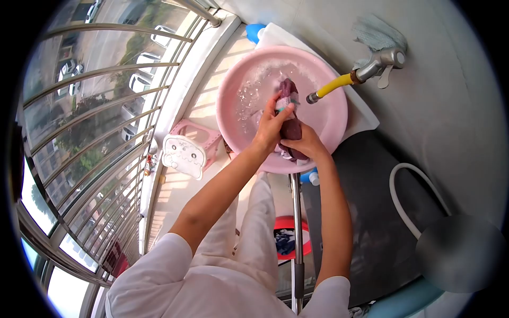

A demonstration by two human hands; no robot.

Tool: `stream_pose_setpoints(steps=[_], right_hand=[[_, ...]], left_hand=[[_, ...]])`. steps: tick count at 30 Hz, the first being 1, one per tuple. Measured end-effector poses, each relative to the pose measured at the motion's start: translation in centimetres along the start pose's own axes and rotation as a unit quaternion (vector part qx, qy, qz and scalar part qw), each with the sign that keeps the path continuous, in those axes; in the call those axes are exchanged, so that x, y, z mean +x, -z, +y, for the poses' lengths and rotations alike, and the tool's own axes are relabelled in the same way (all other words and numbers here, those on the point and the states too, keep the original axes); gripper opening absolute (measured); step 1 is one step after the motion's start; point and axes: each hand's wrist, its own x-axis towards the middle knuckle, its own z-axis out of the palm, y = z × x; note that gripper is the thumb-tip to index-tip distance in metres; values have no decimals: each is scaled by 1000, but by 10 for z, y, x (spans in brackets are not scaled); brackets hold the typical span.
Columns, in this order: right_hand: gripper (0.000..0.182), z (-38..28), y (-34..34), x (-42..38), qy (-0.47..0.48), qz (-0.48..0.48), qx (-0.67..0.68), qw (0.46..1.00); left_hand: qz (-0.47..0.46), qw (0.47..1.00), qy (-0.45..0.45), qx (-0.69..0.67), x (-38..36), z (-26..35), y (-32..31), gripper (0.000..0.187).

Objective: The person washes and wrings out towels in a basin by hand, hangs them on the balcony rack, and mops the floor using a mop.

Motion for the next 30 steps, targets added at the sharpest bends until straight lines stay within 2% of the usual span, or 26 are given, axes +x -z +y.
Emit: stream_pose_setpoints(steps=[1, 2, 3, 5, 6, 7, 9, 12, 13, 14, 15, 16, 17, 18, 21, 22, 25, 26, 29, 30], right_hand=[[48, 11, -3, 9, -10, 84, -6, 996], [46, 35, 0, 22, -64, 158, -33, 985], [45, 53, 6, 31, -116, 230, -58, 964], [40, 43, -10, 39, -166, 272, -210, 924], [38, 38, -22, 42, -192, 289, -284, 894], [36, 43, -35, 43, -135, 250, -338, 897], [46, 46, -29, 46, -74, 257, -334, 904], [52, 38, -27, 46, -43, 353, -81, 931], [61, 3, -40, 29, 8, 325, -47, 944], [64, -16, -53, 15, 119, 322, -111, 933], [76, -50, -61, -7, 118, 260, -156, 946], [75, -62, -70, -22, 107, 240, -153, 953], [58, -76, -75, -35, 141, 248, -157, 945], [50, -83, -80, -44, 157, 250, -173, 940], [28, -96, -79, -46, 176, 265, -154, 936], [22, -98, -78, -43, 179, 270, -135, 936], [18, -87, -75, -17, 164, 354, -43, 920], [17, -80, -72, -7, 161, 391, -34, 906], [21, -53, -58, 14, 123, 416, -22, 901], [24, -43, -49, 21, 100, 422, -10, 901]], left_hand=[[-8, 998, -34, 46, 7, -2, 9, 63], [-46, 998, 5, 42, 10, 3, 22, 72], [-11, 999, 24, 47, 16, 7, 34, 74], [59, 994, 70, 58, 25, 3, 51, 76], [53, 994, 86, 45, 27, -2, 56, 78], [49, 993, 101, 31, 30, -8, 60, 80], [48, 991, 127, 7, 31, -17, 64, 82], [41, 984, 170, -30, 35, -24, 56, 85], [32, 979, 194, -47, 36, -21, 50, 86], [25, 974, 216, -64, 37, -17, 46, 87], [2, 969, 222, -106, 38, -14, 44, 88], [-20, 963, 226, -146, 41, -11, 42, 90], [-44, 954, 230, -186, 42, -6, 39, 92], [-27, 952, 234, -197, 37, 3, 32, 84], [-149, 948, 224, -167, 45, -1, 39, 58], [-93, 953, 228, -178, 36, 1, 35, 27], [-32, 962, 188, -197, 16, -1, 26, 15], [15, 969, 174, -173, 14, -3, 20, 17], [35, 985, 121, -118, -1, 14, 10, 16], [87, 977, 151, -119, 8, 2, 10, 17]])
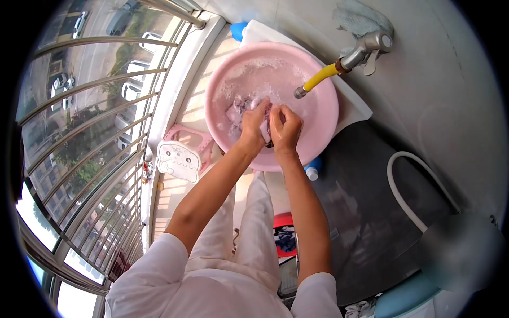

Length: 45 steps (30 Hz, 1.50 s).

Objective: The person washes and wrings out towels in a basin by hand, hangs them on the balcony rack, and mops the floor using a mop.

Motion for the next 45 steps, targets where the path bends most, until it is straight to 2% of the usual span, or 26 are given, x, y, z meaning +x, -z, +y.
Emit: stream_pose_setpoints(steps=[1, 3, 4, 5, 6, 8, 9, 10, 13, 14, 17, 18, 21, 22, 25, 26, 27, 29, 34, 35, 37, 38, 39, 42, 43, 45], right_hand=[[26, 12, 2, 10, -26, 6, 2, 1000], [30, 44, 6, 20, -11, -17, -26, 999], [29, 51, 6, 22, -29, 6, -27, 999], [28, 58, 10, 23, -48, 30, -32, 998], [31, 73, 15, 24, -95, 4, 8, 995], [47, 83, 12, 17, 48, 49, -141, 988], [58, 87, 9, 11, 120, 69, -211, 968], [81, 94, 7, 2, 94, -9, -269, 959], [81, 113, 2, -8, -100, -125, -338, 927], [79, 113, 3, -7, -131, -162, -322, 924], [72, 74, 23, -23, -134, -155, -183, 962], [64, 54, 32, -29, -93, -158, -160, 970], [54, -28, 58, -42, -112, -160, -18, 981], [50, -50, 65, -48, -124, -158, 23, 979], [38, -106, 86, -67, -140, -148, 123, 971], [36, -120, 91, -75, -135, -143, 143, 970], [34, -131, 96, -84, -131, -139, 163, 968], [34, -144, 105, -101, -127, -126, 179, 967], [32, -152, 130, -130, -235, -168, 225, 931], [34, -148, 134, -128, -263, -160, 243, 920], [39, -131, 148, -125, -320, -143, 278, 895], [45, -113, 160, -119, -337, -115, 282, 891], [37, -120, 164, -101, -346, -91, 296, 886], [50, -76, 188, -53, -287, -132, 380, 869], [54, -59, 190, -37, -265, -175, 402, 859], [52, -8, 171, -21, -264, -160, 454, 836]], left_hand=[[-3, 999, -31, 17, -2, -3, -2, 18], [-7, 994, -90, 55, -10, -6, 0, 20], [-21, 990, -75, 117, -12, 5, 6, 30], [-20, 989, -88, 118, -11, 12, 13, 34], [-23, 987, -100, 120, -7, 18, 20, 40], [8, 982, -106, 155, 3, 24, 47, 59], [13, 984, -105, 142, 4, 21, 60, 58], [18, 986, -105, 130, 3, 15, 73, 58], [26, 993, -48, 100, -8, -20, 105, 60], [34, 995, -11, 92, -14, -30, 112, 61], [52, 994, 89, 27, -24, -57, 128, 73], [56, 991, 120, -2, -24, -65, 131, 79], [26, 954, 242, -176, -18, -78, 127, 96], [-27, 944, 252, -212, -24, -71, 113, 100], [-254, 929, 127, -235, -52, -42, 70, 97], [-255, 927, 121, -248, -51, -42, 65, 93], [-210, 937, 112, -255, -54, -38, 58, 84], [-206, 923, 125, -299, -34, -53, 68, 78], [-276, 898, 222, -263, -49, -14, 48, 83], [-233, 928, 181, -229, -33, -30, 60, 83], [-259, 906, 242, -233, -36, -18, 64, 62], [-330, 890, 235, -208, -52, -2, 58, 42], [-291, 909, 257, -151, -53, 0, 66, 37], [-213, 936, 252, -122, -73, 10, 58, 36], [-199, 940, 248, -123, -83, 13, 49, 36], [-176, 953, 211, -131, -100, 13, 34, 40]])
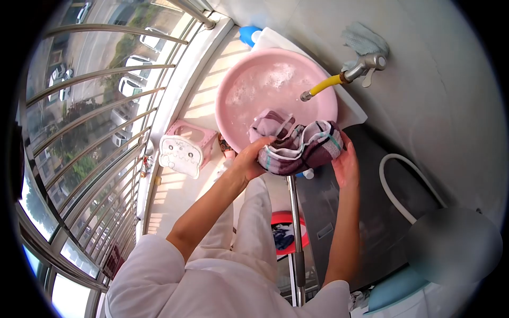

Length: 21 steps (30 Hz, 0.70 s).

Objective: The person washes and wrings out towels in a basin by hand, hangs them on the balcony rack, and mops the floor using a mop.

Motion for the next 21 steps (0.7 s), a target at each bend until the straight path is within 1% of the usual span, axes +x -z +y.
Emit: stream_pose_setpoints(steps=[1, 2, 3, 4, 6, 9, 10, 11, 12, 14, 15, 16, 17, 18, 20, 21], right_hand=[[49, 25, 11, 18, 14, 27, 58, 998], [45, 54, 18, 31, -4, 10, 145, 989], [45, 88, 22, 46, -10, -15, 180, 983], [46, 116, 13, 52, -19, -25, 226, 974], [47, 151, -28, 44, -38, -37, 324, 945], [48, 155, -84, 27, -36, -62, 415, 907], [49, 151, -96, 25, -31, -69, 431, 899], [50, 144, -105, 26, -24, -76, 440, 895], [50, 135, -110, 28, -16, -81, 439, 895], [51, 116, -115, 37, -4, -82, 422, 903], [52, 105, -114, 45, -1, -84, 399, 913], [53, 93, -113, 53, -1, -85, 366, 927], [53, 85, -111, 59, -5, -89, 328, 941], [54, 75, -109, 63, -13, -93, 274, 957], [54, 60, -98, 67, -38, -120, 122, 984], [40, 58, -88, 76, -52, -86, 36, 994]], left_hand=[[15, 1000, 1, 0, -9, -2, -17, 42], [31, 1000, 0, 0, -16, -5, -31, 44], [24, 999, -21, -16, -14, -14, -35, 43], [35, 999, -30, -24, -22, -17, -53, 42], [34, 997, -61, -38, -27, -29, -64, 43], [27, 992, -99, -77, -37, -35, -64, 51], [26, 989, -116, -92, -42, -34, -63, 53], [23, 990, -112, -82, -47, -31, -55, 57], [20, 990, -109, -83, -54, -25, -58, 58], [12, 990, -99, -96, -59, -20, -39, 59], [22, 991, -101, -86, -64, -16, -36, 60], [0, 988, -73, -133, -68, -13, -27, 59], [23, 991, -63, -117, -69, -10, -18, 62], [46, 992, -54, -102, -69, -9, -10, 65], [47, 998, -26, -38, -68, -7, 4, 70], [47, 999, -11, -6, -67, -7, 7, 73]])
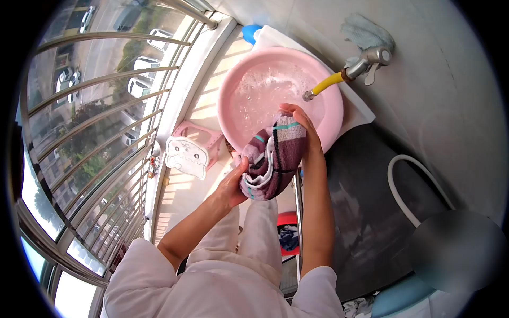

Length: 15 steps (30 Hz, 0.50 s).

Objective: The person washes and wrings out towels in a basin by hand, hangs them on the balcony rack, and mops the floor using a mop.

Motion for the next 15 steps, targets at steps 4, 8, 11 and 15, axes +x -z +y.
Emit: stream_pose_setpoints(steps=[4, 8, 11, 15], right_hand=[[12, -11, 10, 17, -123, 32, -143, 982], [12, -10, 18, 39, -144, 96, -248, 953], [18, 11, 47, 69, -90, 152, -573, 800], [25, 21, 63, 77, -60, 177, -561, 807]], left_hand=[[-40, 952, -112, 281, 17, 9, -17, 90], [30, 763, -187, 618, 53, 17, -18, 87], [72, 645, -95, 755, 74, 27, -29, 82], [87, 587, -92, 800, 94, 28, -26, 78]])
